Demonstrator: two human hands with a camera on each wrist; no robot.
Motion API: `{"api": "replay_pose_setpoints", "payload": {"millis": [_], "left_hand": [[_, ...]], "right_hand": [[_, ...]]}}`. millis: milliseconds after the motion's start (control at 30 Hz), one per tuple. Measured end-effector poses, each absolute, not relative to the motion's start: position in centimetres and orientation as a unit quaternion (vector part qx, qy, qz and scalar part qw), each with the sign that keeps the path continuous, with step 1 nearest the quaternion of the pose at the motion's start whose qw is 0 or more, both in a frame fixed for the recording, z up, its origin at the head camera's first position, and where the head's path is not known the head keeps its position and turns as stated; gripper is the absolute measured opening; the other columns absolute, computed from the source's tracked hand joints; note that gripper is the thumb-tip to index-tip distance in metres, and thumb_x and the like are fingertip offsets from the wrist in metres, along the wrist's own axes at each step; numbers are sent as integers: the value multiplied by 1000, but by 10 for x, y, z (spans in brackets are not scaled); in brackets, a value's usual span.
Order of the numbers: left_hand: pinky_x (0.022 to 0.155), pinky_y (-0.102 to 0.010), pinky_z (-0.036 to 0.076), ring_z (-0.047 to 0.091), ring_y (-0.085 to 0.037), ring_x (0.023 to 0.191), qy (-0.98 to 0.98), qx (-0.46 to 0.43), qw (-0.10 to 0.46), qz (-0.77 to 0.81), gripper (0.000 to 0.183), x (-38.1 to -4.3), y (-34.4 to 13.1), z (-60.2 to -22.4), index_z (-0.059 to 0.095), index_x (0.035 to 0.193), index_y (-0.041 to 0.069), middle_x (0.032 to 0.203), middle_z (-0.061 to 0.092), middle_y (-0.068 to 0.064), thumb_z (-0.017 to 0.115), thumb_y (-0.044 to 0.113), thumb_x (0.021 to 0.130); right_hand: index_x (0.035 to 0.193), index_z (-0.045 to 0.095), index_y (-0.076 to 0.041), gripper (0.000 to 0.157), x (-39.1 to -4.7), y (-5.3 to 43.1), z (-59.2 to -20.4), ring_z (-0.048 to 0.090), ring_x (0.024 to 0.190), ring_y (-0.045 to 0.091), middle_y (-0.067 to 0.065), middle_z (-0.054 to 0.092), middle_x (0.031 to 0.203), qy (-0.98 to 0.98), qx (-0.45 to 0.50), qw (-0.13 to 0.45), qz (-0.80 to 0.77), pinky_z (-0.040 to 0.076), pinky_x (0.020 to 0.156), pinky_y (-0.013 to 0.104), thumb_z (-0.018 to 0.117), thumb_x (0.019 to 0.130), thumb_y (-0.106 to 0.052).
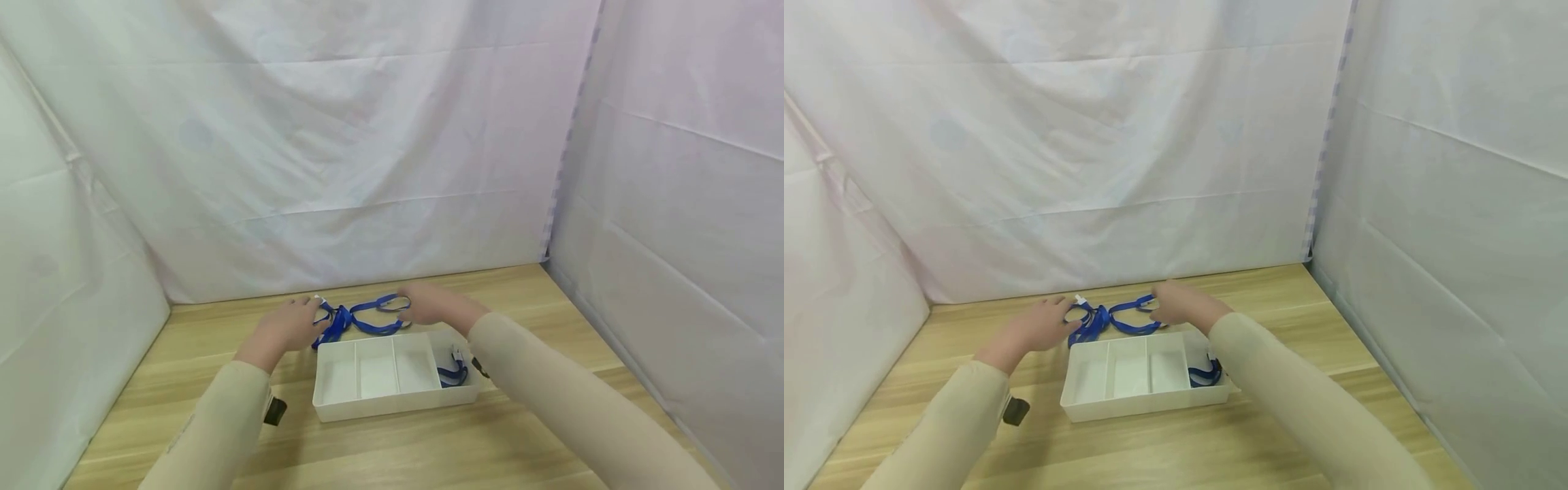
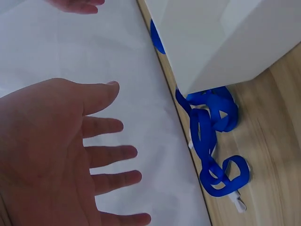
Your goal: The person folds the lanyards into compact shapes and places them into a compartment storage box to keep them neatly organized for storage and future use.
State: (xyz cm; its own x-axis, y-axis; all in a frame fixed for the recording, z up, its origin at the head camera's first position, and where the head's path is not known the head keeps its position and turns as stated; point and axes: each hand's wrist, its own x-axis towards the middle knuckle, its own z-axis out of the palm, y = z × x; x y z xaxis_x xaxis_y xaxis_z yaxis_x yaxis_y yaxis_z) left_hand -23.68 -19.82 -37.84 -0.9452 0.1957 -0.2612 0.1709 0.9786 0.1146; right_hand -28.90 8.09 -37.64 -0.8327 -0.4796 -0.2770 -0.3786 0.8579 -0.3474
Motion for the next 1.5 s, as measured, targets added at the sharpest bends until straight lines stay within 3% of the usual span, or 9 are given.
{"api": "replay_pose_setpoints", "payload": {"millis": [300,500,733,900,1000,1133,1233,1400,1500], "left_hand": [[125,-61,38,46,-46,151,978,99,178,44,58,-276,-184,-386,44,160,2,162,49,-23,50,36,113],[123,-58,41,50,-42,148,975,88,200,46,55,-293,-177,-382,50,157,3,159,55,-19,50,35,113],[122,-58,43,57,-38,141,971,70,220,56,50,-296,-171,-384,54,153,4,151,61,-17,49,34,113],[111,-52,51,64,-27,111,971,83,219,52,41,-300,-160,-384,67,137,8,123,70,-9,50,35,111],[100,-48,53,64,-25,100,971,98,213,50,35,-302,-153,-384,72,125,7,113,72,-9,53,32,110],[101,-46,55,68,-27,105,970,116,211,42,35,-302,-146,-388,73,126,3,122,74,-13,55,28,109],[108,-49,54,67,-27,110,969,108,217,44,37,-301,-143,-392,70,133,4,134,71,-14,54,28,110],[106,-51,52,63,-25,102,970,95,218,56,36,-298,-142,-398,71,132,9,135,71,-11,52,30,110],[101,-50,51,62,-26,99,969,101,217,55,34,-299,-141,-401,72,130,11,133,71,-9,51,29,110]], "right_hand": [[146,59,0,47,-324,58,-390,63,133,34,17,66,145,950,-239,199,-44,52,115,46,66,104,-18],[121,71,-8,25,-333,51,-395,72,107,24,7,75,121,956,-230,179,-13,59,101,41,76,99,-19],[110,77,-12,15,-342,42,-408,72,103,20,4,77,113,947,-270,164,57,60,97,36,79,98,-21],[116,78,-15,18,-354,39,-426,65,119,23,7,67,131,937,-304,137,104,58,100,35,76,100,-24],[130,70,-15,27,-359,39,-439,64,126,25,8,65,137,939,-302,134,98,58,103,37,70,105,-23],[148,55,-16,43,-363,37,-455,69,126,23,5,70,137,942,-293,142,84,57,106,37,64,108,-31],[146,56,-16,46,-362,33,-459,73,118,21,3,74,131,945,-288,139,64,60,100,38,61,108,-42],[117,72,-18,34,-359,27,-461,72,85,13,-3,78,102,943,-304,97,96,62,76,36,56,110,-47],[88,72,-21,28,-356,25,-464,58,66,9,-8,72,81,939,-312,54,136,56,63,31,64,106,-41]]}}
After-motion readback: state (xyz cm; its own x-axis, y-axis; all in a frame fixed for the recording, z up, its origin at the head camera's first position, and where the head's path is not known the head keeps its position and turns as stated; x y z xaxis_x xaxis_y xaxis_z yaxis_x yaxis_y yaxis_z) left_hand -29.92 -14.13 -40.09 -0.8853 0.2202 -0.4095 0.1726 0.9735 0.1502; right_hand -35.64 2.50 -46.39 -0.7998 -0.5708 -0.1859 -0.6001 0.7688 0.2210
